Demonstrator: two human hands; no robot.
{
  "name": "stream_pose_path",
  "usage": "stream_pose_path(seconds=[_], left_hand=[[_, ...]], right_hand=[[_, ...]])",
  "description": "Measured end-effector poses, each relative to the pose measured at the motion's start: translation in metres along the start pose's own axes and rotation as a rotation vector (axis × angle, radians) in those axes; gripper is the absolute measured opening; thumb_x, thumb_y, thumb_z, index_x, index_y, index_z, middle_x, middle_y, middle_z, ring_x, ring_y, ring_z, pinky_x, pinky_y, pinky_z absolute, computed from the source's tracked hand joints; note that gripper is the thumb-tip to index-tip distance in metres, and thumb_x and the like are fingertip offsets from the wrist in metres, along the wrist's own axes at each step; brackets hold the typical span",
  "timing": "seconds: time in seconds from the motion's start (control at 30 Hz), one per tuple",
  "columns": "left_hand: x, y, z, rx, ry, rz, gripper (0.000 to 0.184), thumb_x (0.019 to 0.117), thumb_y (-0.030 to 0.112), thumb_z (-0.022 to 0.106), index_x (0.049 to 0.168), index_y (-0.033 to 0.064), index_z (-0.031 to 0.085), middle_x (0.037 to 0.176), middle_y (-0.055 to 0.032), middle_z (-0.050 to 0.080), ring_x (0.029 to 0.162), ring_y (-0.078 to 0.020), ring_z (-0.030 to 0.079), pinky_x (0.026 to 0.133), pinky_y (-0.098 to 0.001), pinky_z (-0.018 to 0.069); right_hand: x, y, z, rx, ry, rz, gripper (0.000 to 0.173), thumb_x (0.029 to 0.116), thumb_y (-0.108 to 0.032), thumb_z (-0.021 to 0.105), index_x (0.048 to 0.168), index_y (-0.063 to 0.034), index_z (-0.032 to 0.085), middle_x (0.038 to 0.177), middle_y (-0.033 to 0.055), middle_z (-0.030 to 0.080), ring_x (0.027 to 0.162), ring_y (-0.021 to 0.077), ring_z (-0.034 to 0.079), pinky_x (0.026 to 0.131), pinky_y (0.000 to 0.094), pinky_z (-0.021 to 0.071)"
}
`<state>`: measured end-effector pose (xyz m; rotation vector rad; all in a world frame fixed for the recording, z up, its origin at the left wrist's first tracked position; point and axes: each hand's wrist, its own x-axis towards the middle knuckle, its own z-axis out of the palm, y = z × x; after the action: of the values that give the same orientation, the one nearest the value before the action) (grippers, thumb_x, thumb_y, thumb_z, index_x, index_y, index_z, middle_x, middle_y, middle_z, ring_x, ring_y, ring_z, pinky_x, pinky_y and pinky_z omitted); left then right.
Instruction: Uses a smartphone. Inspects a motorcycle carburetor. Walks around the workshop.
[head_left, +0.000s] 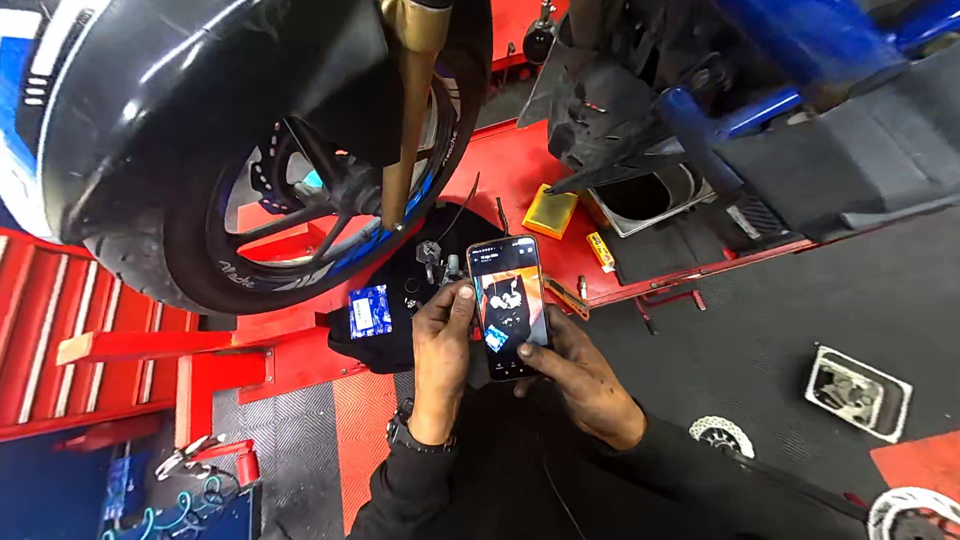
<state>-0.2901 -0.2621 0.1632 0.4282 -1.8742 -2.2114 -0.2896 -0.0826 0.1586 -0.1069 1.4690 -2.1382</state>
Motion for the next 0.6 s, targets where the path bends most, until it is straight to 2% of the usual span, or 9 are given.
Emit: stream_pose_path(seconds=[0.2,0.27,0.33,0.37,0.4,0.47,0.53,0.6], left_hand=[[0.003,-0.002,0.003,-0.018,0.038,-0.027,0.024,0.1071,0.018,0.053,0.108,0.0043,0.072,0.079,-0.0059,0.064,0.06,-0.0102,0.054,0.055,-0.0234,0.0487],[0.003,-0.003,0.003,-0.009,0.062,-0.037,0.024,0.1069,0.019,0.053,0.109,0.0047,0.073,0.079,-0.0056,0.064,0.06,-0.0101,0.054,0.055,-0.0232,0.0484],[0.003,-0.005,0.003,-0.001,0.082,-0.05,0.025,0.1075,0.021,0.052,0.111,0.0055,0.072,0.082,-0.0056,0.065,0.063,-0.0103,0.057,0.057,-0.0241,0.0506],[0.004,-0.007,0.003,0.0,0.087,-0.066,0.026,0.108,0.022,0.052,0.113,0.0063,0.072,0.085,-0.006,0.067,0.067,-0.0112,0.06,0.061,-0.026,0.0535],[0.005,-0.012,0.002,-0.002,0.09,-0.085,0.027,0.1083,0.023,0.051,0.114,0.007,0.072,0.088,-0.0066,0.069,0.07,-0.0123,0.064,0.063,-0.0278,0.0564],[0.006,-0.029,0.003,-0.005,0.103,-0.139,0.027,0.1079,0.023,0.052,0.115,0.0072,0.073,0.087,-0.0074,0.07,0.066,-0.013,0.064,0.056,-0.0279,0.0557],[0.005,-0.055,0.001,0.042,0.085,-0.25,0.027,0.1075,0.026,0.053,0.117,0.0103,0.073,0.096,-0.0065,0.071,0.067,-0.0142,0.065,0.056,-0.0302,0.0562],[0.006,-0.09,-0.005,0.092,0.054,-0.336,0.025,0.1061,0.026,0.057,0.114,0.0104,0.075,0.107,-0.0068,0.07,0.069,-0.0175,0.065,0.057,-0.0338,0.0578]], right_hand=[[0.013,-0.003,-0.01,-0.03,-0.051,0.025,0.042,0.0964,-0.015,0.066,0.136,-0.0095,0.052,0.113,0.0194,0.068,0.087,0.0308,0.072,0.064,0.0424,0.0641],[0.017,-0.001,-0.011,-0.014,-0.068,0.034,0.044,0.0966,-0.018,0.068,0.137,-0.0101,0.052,0.113,0.0194,0.067,0.087,0.0309,0.072,0.064,0.0424,0.064],[0.021,0.001,-0.016,0.053,-0.115,0.078,0.044,0.1017,-0.034,0.063,0.139,-0.0132,0.051,0.115,0.0168,0.067,0.087,0.0287,0.072,0.064,0.042,0.0637],[0.024,0.003,-0.021,0.116,-0.158,0.132,0.052,0.1025,-0.051,0.056,0.142,-0.0169,0.051,0.117,0.0144,0.068,0.088,0.0273,0.072,0.065,0.042,0.0637],[0.028,0.007,-0.026,0.207,-0.215,0.197,0.066,0.0992,-0.067,0.048,0.146,-0.0209,0.048,0.123,0.0133,0.067,0.093,0.0279,0.073,0.068,0.044,0.0644],[0.034,0.023,-0.036,0.376,-0.256,0.314,0.078,0.0937,-0.079,0.04,0.149,-0.0233,0.048,0.131,0.0159,0.065,0.105,0.0333,0.071,0.08,0.0526,0.0632],[0.037,0.045,-0.043,0.428,-0.182,0.402,0.075,0.0979,-0.075,0.036,0.145,-0.0199,0.053,0.129,0.0191,0.066,0.108,0.0362,0.07,0.085,0.057,0.0611],[0.038,0.07,-0.052,0.43,-0.089,0.452,0.066,0.1022,-0.067,0.038,0.142,-0.0173,0.056,0.125,0.0202,0.067,0.105,0.0357,0.07,0.082,0.056,0.0612]])
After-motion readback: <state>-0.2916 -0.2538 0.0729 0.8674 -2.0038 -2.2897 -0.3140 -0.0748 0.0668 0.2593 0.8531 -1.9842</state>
